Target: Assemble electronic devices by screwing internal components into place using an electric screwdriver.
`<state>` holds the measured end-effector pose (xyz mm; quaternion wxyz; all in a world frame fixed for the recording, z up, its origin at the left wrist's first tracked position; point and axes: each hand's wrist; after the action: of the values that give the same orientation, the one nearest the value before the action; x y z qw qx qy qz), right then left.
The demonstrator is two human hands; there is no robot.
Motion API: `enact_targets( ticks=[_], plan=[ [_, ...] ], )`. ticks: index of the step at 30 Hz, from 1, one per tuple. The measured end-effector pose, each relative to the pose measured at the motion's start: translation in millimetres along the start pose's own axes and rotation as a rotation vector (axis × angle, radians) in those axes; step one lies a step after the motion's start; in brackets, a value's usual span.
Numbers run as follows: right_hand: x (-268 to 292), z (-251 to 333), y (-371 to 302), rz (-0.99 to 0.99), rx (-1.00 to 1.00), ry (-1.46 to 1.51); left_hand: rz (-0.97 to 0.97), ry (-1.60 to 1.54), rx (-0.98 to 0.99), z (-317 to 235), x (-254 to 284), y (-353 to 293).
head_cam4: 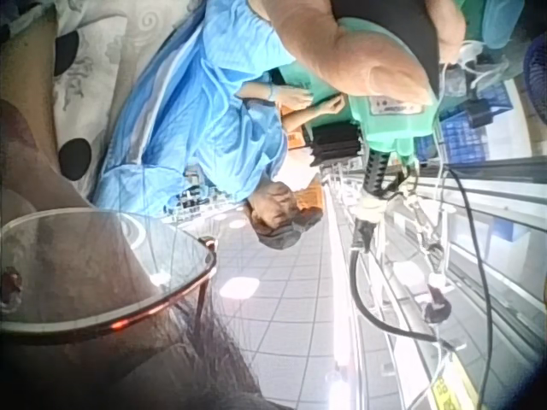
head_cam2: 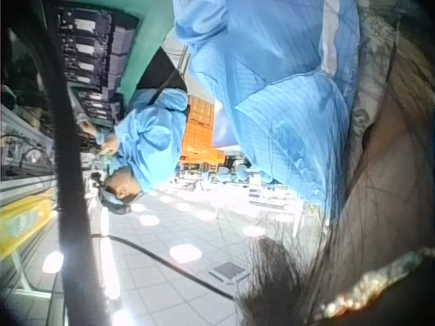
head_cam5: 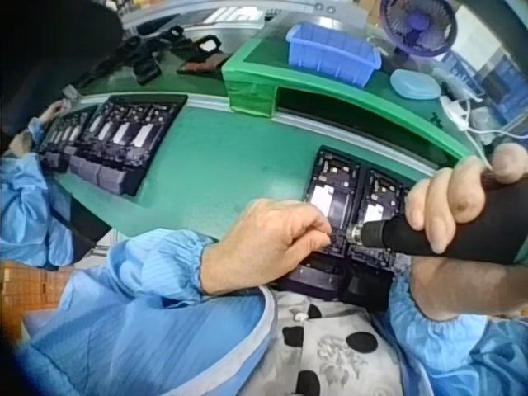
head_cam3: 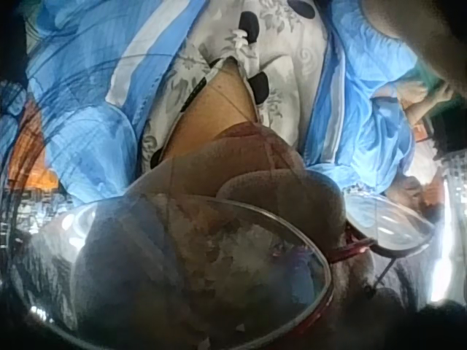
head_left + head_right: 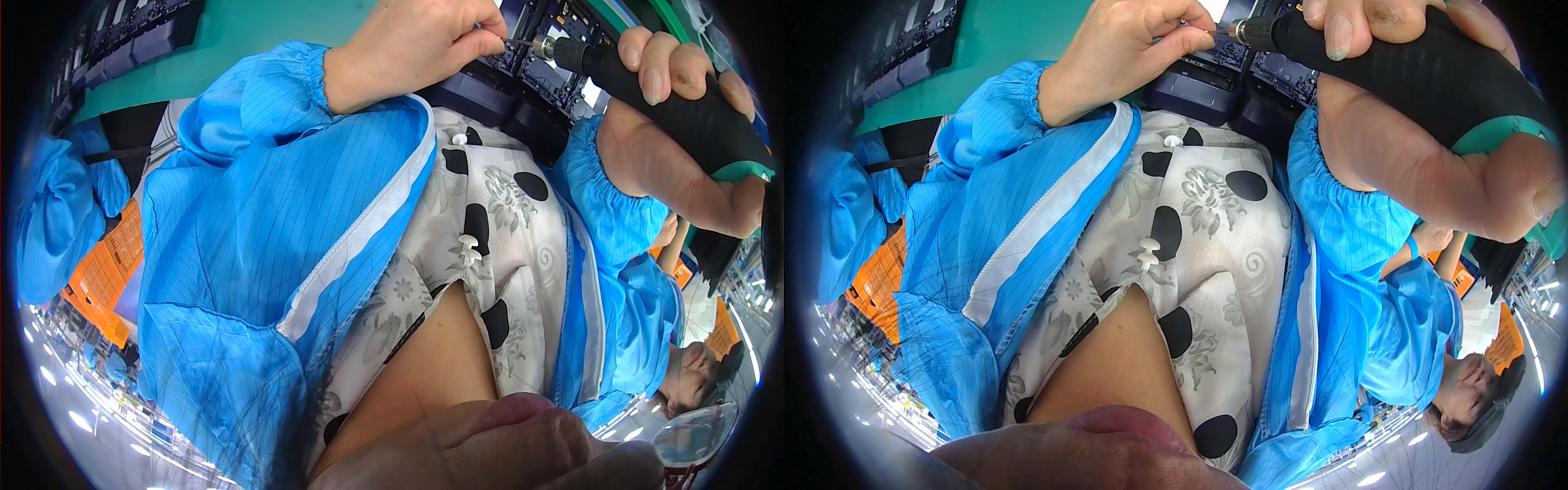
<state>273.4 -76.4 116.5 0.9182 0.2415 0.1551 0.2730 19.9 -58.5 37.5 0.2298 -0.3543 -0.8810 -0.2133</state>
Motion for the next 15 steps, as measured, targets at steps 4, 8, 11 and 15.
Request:
enact_targets(
  ticks=[4, 8, 11, 15],
  plan=[
    [1.5, -2.9, -1.0, 0.003, 0.004, 0.002, 0.009, -0.012, 0.021, -1.1, 0.0, -0.3],
    [3.2, -5.7, -4.7, -0.001, 0.014, -0.003, -0.016, 0.012, -0.004, -1.3, -0.7, -0.3],
    [3.7, -5.7, -7.3, -0.002, 0.019, -0.003, -0.02, 0.017, -0.007, -2.8, 0.5, -0.7],
    [7.2, -5.2, -12.2, 0.0, 0.022, -0.008, -0.024, -0.006, -0.021, -2.1, 0.5, 0.0]
  ],
)
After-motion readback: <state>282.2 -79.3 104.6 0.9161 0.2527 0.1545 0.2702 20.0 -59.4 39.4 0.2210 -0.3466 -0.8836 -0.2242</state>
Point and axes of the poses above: each hand's wrist, its own y-axis towards the middle knuckle, its own x-axis out of the back of the hand, z = x × y, and after that the axes turned 14 degrees about z, right-handed
